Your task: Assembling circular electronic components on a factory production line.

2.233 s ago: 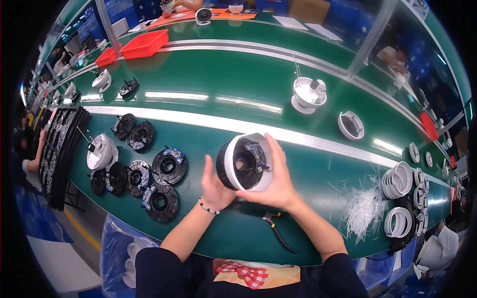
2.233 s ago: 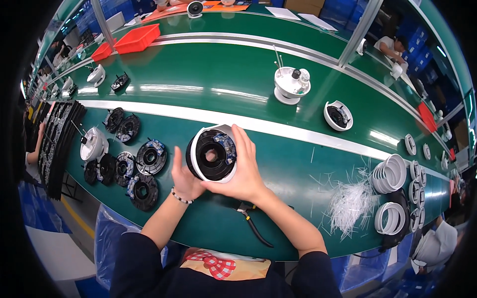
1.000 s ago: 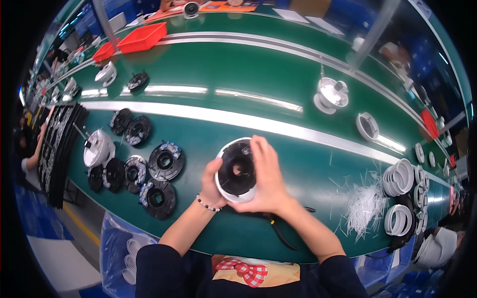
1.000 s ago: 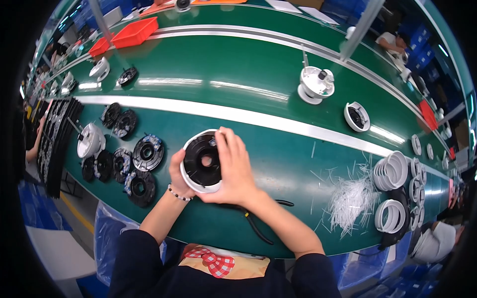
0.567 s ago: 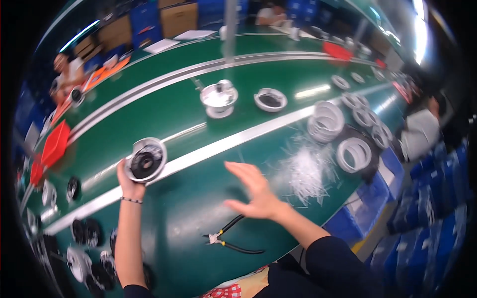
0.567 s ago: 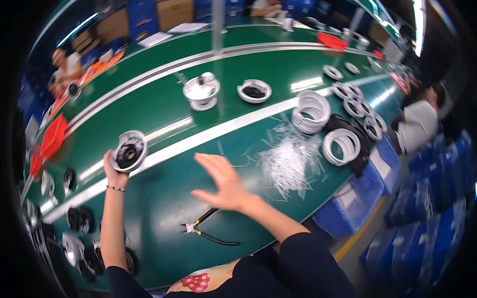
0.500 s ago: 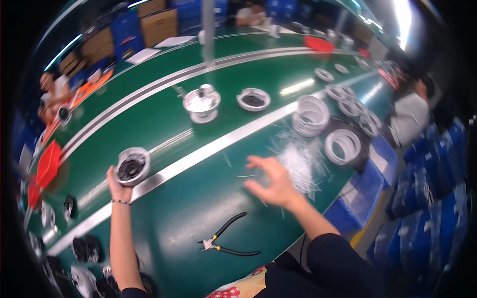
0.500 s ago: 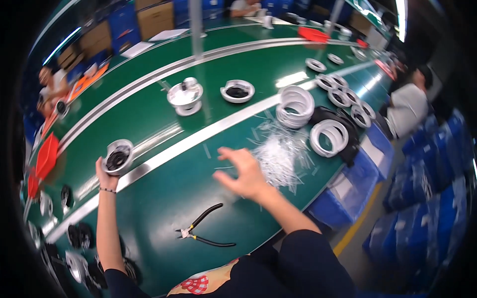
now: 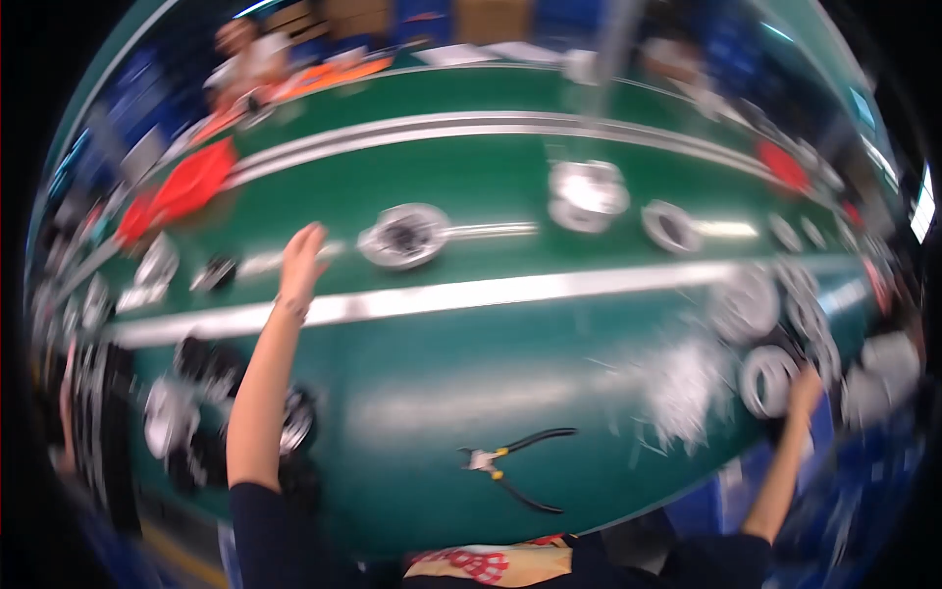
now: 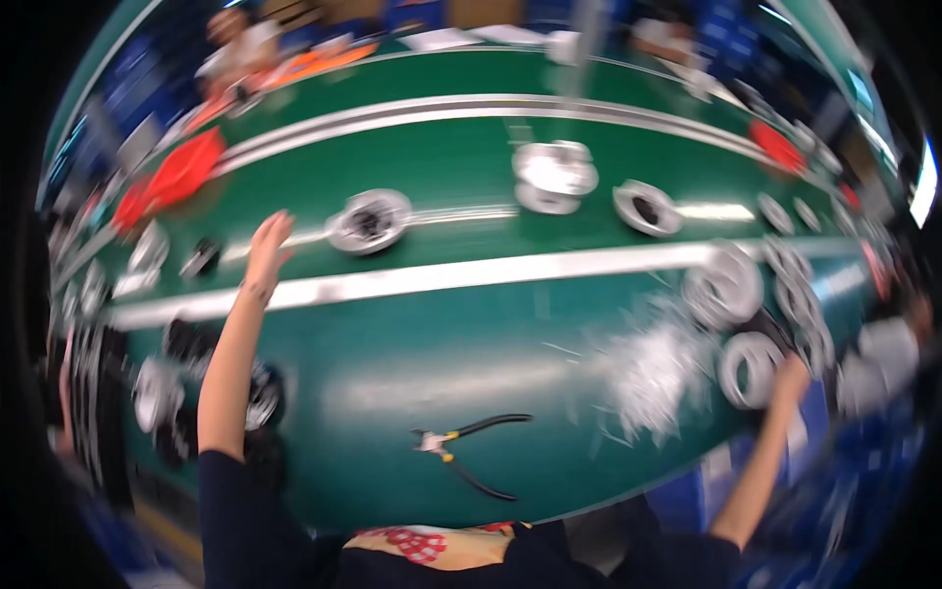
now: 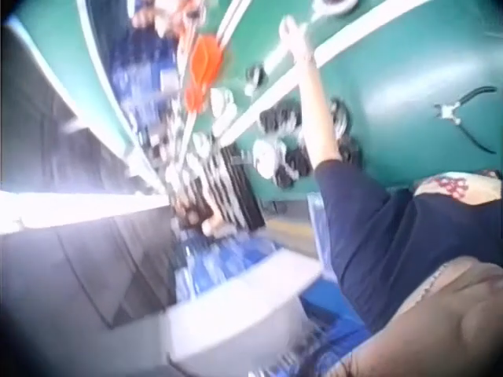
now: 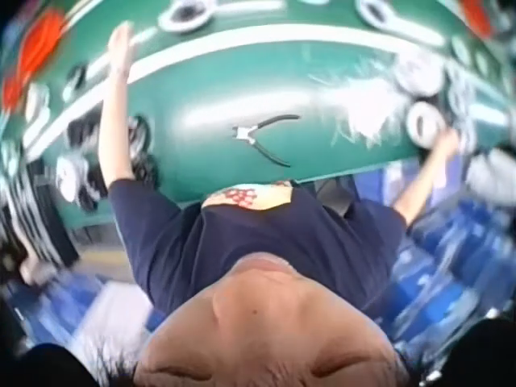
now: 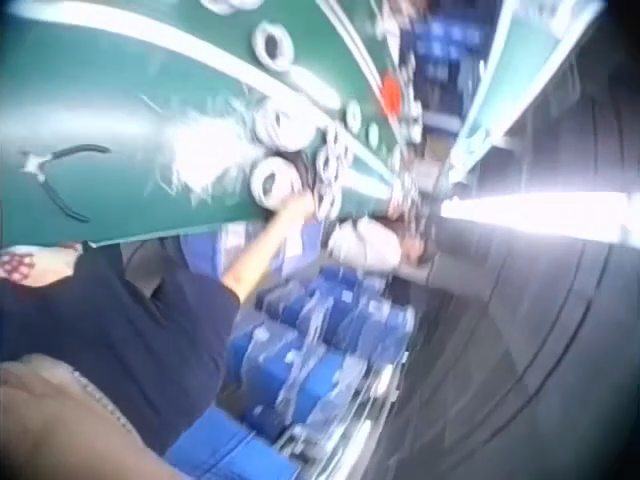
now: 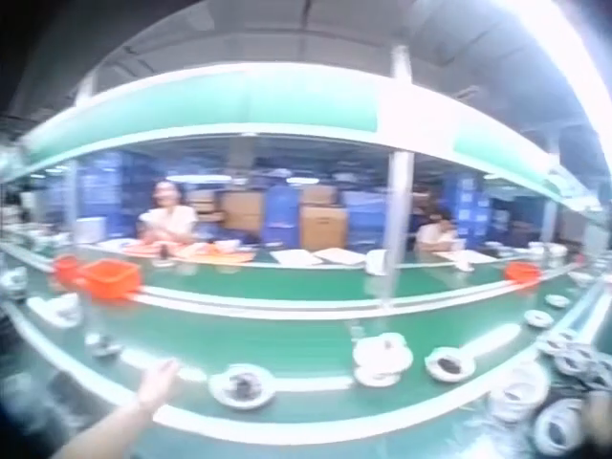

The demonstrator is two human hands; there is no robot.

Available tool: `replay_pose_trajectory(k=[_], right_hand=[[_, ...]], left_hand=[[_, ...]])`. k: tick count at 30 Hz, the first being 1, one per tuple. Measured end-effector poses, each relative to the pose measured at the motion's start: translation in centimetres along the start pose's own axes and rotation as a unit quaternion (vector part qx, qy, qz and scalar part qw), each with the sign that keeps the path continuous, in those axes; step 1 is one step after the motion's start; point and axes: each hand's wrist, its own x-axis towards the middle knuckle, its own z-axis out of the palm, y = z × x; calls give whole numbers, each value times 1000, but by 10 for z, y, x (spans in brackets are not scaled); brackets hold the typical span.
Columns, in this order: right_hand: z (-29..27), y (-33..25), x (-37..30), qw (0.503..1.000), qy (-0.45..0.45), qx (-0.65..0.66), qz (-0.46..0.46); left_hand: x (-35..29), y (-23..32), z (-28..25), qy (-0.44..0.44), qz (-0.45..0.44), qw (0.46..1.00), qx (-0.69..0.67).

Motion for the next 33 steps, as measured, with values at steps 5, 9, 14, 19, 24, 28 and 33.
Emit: replay_pose_trajectory(k=[5,9,14,19,24,28,33], right_hand=[[59,77,28,994,-2,-63,-85],[63,68,50,998,-18,-23,-64],[-6,34,75,995,48,-35,-85],[-105,-153,49,948,151,93,-265],[-98,-383,-70,719,146,309,-605],[-98,-474,-171,530,15,375,-761],[-77,-487,-205,442,-96,391,-802]], left_hand=[[-25,17,-132,144,65,980,122],[-62,-5,-205,10,57,946,318],[-110,3,-166,-252,108,824,495],[-108,-26,-143,-244,55,861,443],[-112,-30,-71,-256,170,895,325],[-118,-26,-16,-291,267,870,296],[-158,-7,-28,-127,298,870,371]])
